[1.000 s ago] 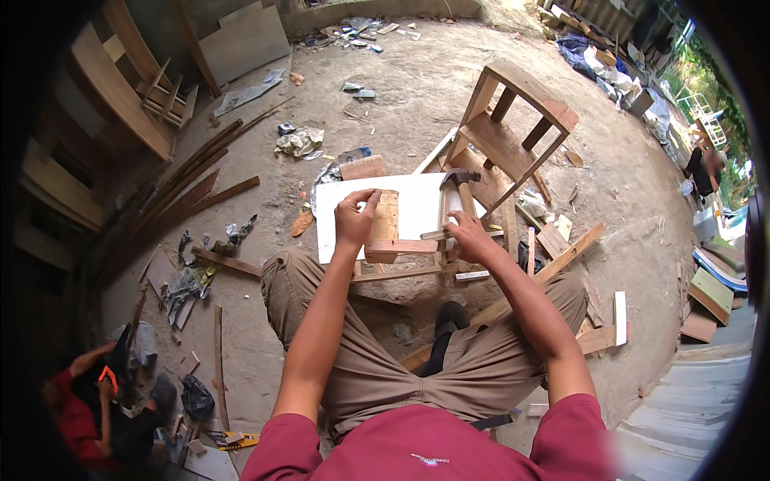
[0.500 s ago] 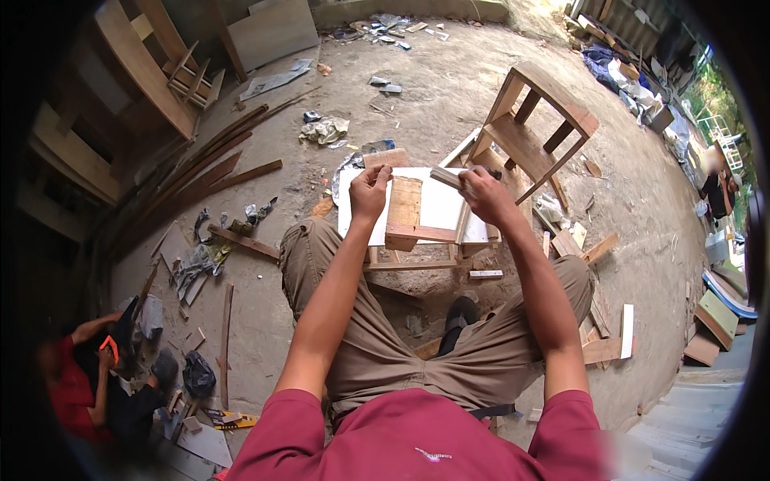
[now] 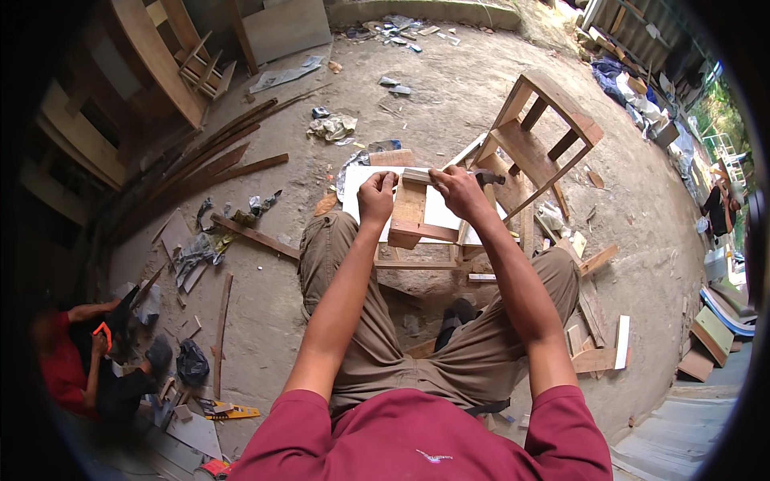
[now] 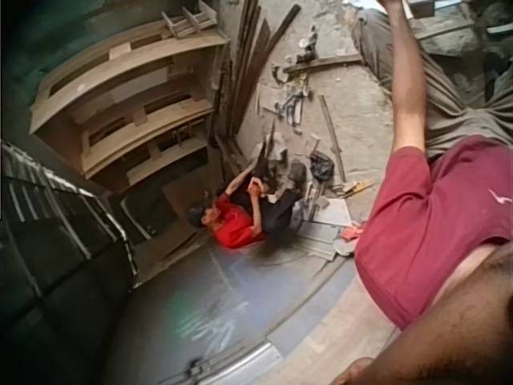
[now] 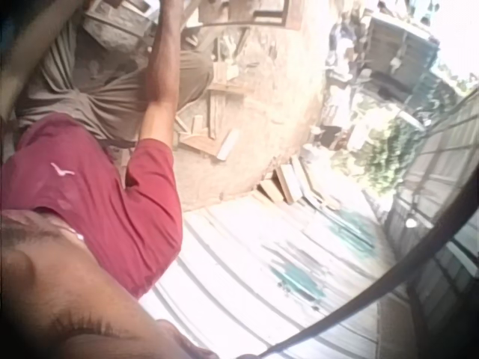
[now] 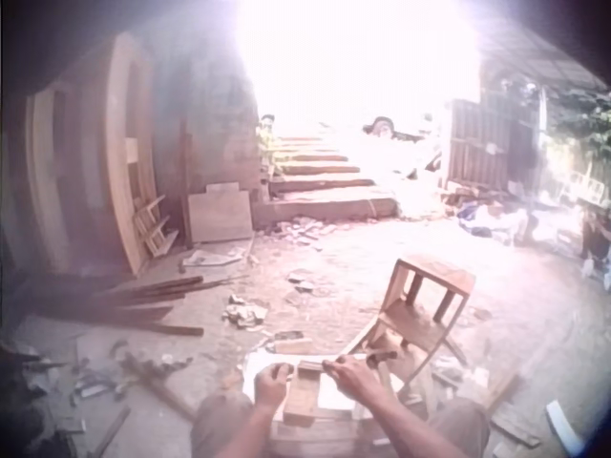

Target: The person assembles a small wooden box by hand, using a hammer to drive nails into the joints. They repeatedly align the wooden pieces and strike the nails to secure the structure.

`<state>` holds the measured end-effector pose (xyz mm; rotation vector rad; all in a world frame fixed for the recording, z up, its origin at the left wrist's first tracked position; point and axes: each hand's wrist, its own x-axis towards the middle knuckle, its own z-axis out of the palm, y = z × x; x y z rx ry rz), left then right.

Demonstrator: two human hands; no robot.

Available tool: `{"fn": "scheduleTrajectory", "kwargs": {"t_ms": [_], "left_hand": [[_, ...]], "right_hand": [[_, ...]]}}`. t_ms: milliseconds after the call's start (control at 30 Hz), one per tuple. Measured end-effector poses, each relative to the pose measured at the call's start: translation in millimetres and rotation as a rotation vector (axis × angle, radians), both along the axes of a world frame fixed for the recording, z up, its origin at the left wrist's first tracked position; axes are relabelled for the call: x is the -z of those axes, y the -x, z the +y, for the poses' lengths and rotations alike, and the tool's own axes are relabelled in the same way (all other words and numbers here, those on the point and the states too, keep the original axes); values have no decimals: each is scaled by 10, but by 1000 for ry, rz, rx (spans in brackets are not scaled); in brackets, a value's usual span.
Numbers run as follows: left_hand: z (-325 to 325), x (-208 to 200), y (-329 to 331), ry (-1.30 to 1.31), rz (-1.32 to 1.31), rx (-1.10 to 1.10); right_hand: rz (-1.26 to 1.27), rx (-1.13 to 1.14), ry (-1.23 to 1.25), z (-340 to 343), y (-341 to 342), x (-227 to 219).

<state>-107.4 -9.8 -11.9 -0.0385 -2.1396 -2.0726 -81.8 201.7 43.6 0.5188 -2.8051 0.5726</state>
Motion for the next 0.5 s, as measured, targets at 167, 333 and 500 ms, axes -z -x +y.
{"fn": "scheduleTrajectory", "kwargs": {"t_ms": [167, 333, 500], "left_hand": [[42, 48, 57, -47, -24, 25], [20, 22, 43, 11, -23, 16], [40, -21, 6, 62, 22, -47]], "right_hand": [[104, -20, -14, 13, -16, 118], [127, -28, -34, -6, -2, 148], [133, -60, -36, 6, 0, 139]]}}
